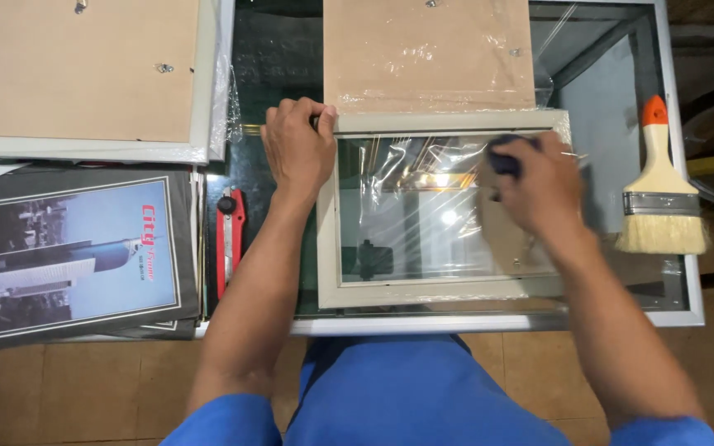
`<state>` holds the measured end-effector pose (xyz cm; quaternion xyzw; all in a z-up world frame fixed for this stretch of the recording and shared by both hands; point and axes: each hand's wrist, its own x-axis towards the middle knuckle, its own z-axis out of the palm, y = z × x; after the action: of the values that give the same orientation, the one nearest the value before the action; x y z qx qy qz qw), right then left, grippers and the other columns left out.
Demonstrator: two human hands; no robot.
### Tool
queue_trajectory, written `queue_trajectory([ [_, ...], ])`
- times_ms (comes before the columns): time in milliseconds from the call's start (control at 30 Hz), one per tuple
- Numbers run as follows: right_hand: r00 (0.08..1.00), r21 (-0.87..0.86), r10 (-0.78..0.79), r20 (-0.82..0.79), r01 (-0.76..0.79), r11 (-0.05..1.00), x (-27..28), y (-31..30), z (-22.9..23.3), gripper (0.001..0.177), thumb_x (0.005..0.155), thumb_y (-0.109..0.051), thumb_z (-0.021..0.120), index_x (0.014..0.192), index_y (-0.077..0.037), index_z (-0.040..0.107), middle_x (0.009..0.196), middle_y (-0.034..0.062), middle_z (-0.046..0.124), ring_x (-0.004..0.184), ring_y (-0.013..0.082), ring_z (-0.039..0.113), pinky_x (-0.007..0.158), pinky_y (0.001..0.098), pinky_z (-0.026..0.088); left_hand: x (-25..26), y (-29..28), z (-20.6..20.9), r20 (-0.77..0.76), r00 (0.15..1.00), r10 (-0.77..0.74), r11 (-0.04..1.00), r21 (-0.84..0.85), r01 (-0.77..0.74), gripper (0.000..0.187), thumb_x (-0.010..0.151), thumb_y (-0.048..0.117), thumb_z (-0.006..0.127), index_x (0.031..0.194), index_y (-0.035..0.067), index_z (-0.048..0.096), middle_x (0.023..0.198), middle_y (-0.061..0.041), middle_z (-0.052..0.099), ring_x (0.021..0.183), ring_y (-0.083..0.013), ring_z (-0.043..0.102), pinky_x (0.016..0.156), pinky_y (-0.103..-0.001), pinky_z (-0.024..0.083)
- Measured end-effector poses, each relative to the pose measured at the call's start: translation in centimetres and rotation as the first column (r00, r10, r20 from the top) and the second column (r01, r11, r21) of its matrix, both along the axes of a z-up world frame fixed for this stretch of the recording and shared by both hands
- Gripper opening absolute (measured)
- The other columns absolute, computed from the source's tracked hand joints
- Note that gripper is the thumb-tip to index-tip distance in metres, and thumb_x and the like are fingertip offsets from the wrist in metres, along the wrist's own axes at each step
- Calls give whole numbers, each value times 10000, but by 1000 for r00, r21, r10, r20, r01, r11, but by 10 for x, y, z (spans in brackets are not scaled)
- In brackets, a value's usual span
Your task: Wiping down the glass surface of a picture frame using a cloth.
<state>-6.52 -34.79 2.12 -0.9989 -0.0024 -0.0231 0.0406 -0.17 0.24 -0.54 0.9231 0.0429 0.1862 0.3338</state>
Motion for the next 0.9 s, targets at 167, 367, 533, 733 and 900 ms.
queue_trajectory([
  [167, 942, 129, 160, -296, -127, 983, -50, -22, 73, 440, 775, -86, 701, 1200, -182, 754, 1313, 101, 579, 1129, 352, 580, 933, 457, 517, -6, -9, 18, 57, 998, 12, 999, 29, -14, 103, 932, 206, 730, 872, 125, 748, 872, -62, 637, 845, -265, 564, 878, -411, 453],
  [367, 801, -19, 269, -535, -329, 944, -78, -37, 82, 312, 655, -104, 670, 885, -236, 834, 1326, -79, 614, 1158, 221, 574, 997, 375, 501, -6, -8, 17, 65, 998, 14, 999, 30, -16, 97, 932, 202, 725, 873, 127, 743, 863, -57, 633, 843, -264, 567, 862, -412, 453],
  [533, 734, 83, 542, -410, -562, 823, -54, 52, 60, 222, 590, -143, 721, 789, -201, 802, 1301, 49, 597, 1124, 308, 606, 1043, 527, 460, -4, -4, 12, 74, 997, 24, 999, 36, -27, 101, 928, 215, 711, 877, 132, 734, 893, -65, 643, 864, -272, 572, 858, -407, 445],
  [733, 491, 154, 853, -179, -842, 517, -48, 162, 47, 264, 627, -286, 759, 891, -280, 745, 1187, 32, 575, 1067, 353, 597, 903, 477, 471, 1, 0, -3, 1, 1000, 20, 1000, 13, -20, 122, 941, 338, 712, 886, 234, 680, 916, 5, 619, 980, -260, 607, 831, -411, 450],
  [900, 591, 272, 788, -172, -741, 615, -54, 86, 37, 207, 618, -224, 756, 815, -272, 712, 1243, 60, 602, 1131, 384, 618, 997, 482, 461, -2, -1, 5, 0, 1000, -5, 1000, -11, 5, 118, 961, 299, 718, 879, 219, 688, 894, -5, 615, 956, -263, 606, 826, -402, 445],
])
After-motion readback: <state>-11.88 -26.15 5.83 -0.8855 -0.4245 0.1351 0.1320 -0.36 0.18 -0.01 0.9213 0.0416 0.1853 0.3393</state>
